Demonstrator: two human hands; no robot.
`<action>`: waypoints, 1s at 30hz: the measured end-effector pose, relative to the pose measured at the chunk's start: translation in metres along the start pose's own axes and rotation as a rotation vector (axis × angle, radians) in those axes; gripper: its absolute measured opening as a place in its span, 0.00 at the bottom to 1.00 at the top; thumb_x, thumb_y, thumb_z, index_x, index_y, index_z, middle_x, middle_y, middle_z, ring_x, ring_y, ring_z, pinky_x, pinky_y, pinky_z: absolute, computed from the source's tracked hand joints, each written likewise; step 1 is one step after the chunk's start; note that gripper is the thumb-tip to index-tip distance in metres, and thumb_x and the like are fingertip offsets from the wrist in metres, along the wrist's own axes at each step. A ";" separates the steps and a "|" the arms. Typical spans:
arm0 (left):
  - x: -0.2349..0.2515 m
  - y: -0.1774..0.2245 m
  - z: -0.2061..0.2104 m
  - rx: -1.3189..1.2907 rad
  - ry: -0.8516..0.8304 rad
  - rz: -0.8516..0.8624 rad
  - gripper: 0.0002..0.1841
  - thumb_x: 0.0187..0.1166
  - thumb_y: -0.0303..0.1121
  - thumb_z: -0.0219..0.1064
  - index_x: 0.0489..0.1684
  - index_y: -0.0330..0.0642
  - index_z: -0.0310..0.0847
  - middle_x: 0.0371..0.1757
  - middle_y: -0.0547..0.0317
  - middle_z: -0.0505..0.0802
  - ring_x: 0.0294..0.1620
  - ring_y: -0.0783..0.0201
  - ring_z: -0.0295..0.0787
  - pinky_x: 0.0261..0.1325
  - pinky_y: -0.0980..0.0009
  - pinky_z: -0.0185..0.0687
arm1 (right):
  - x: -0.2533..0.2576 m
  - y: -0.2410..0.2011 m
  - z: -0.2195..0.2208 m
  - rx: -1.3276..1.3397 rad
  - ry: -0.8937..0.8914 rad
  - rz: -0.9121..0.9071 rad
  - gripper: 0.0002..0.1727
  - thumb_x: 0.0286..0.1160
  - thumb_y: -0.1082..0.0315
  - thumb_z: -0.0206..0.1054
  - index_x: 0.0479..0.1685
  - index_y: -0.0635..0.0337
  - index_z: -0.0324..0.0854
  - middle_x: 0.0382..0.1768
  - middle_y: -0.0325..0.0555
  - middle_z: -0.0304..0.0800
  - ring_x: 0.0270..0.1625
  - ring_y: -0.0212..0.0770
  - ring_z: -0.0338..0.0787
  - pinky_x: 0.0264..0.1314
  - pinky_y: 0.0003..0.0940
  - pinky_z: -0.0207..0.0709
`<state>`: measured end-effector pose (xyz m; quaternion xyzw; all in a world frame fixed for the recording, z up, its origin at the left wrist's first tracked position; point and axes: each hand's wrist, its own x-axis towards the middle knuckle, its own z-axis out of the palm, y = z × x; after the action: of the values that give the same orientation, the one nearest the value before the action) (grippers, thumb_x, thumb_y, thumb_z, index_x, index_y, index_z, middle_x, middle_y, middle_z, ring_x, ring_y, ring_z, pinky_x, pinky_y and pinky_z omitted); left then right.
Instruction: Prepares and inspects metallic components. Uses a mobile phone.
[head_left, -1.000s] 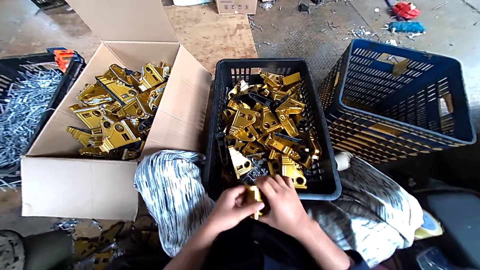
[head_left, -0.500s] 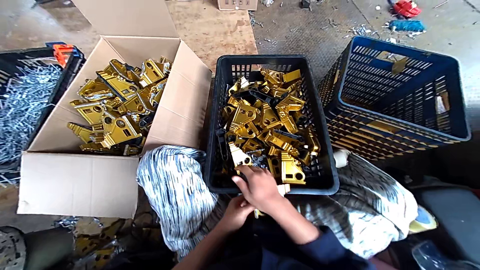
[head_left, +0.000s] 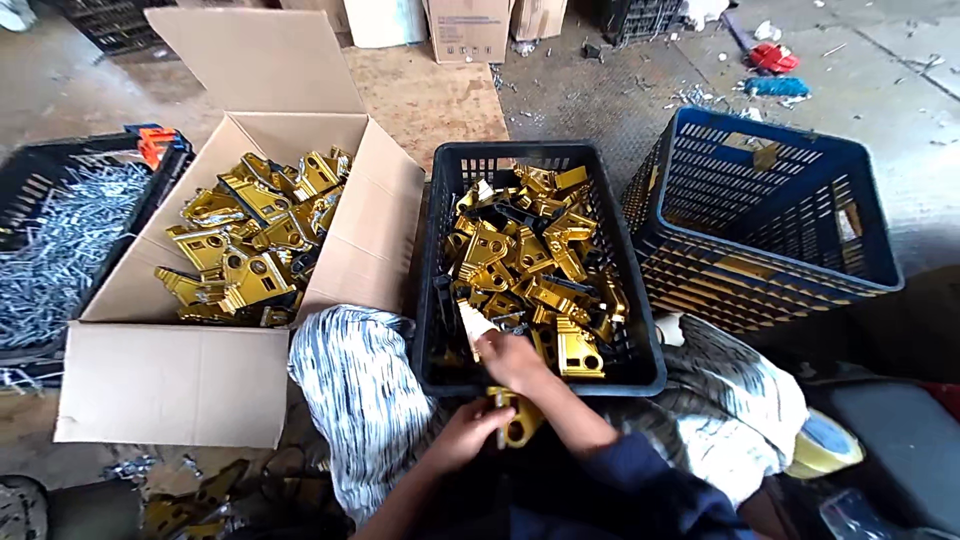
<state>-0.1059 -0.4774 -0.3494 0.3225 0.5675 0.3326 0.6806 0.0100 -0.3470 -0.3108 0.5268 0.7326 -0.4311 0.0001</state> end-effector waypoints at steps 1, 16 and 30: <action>-0.008 0.007 -0.007 -0.051 0.028 -0.046 0.20 0.87 0.42 0.63 0.65 0.34 0.80 0.49 0.50 0.94 0.49 0.60 0.93 0.55 0.60 0.91 | -0.004 0.008 -0.016 -0.050 0.149 0.045 0.35 0.88 0.37 0.48 0.63 0.58 0.87 0.59 0.60 0.91 0.65 0.61 0.89 0.68 0.67 0.77; 0.021 0.141 -0.064 -0.267 0.049 0.165 0.51 0.79 0.77 0.25 0.91 0.44 0.52 0.79 0.44 0.79 0.74 0.47 0.82 0.70 0.46 0.82 | -0.033 0.058 -0.070 -0.300 0.234 0.427 0.32 0.81 0.43 0.64 0.72 0.60 0.80 0.59 0.67 0.89 0.64 0.69 0.88 0.61 0.71 0.78; 0.053 0.082 0.019 -0.405 -0.266 -0.233 0.42 0.86 0.69 0.33 0.87 0.44 0.56 0.68 0.42 0.87 0.62 0.47 0.90 0.59 0.47 0.87 | -0.058 0.057 -0.013 -0.326 0.730 -0.227 0.13 0.65 0.64 0.70 0.43 0.61 0.92 0.28 0.53 0.93 0.29 0.56 0.94 0.28 0.58 0.83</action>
<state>-0.0876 -0.3881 -0.3091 0.1533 0.4283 0.3136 0.8335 0.0860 -0.3794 -0.3127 0.5538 0.7968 -0.0915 -0.2237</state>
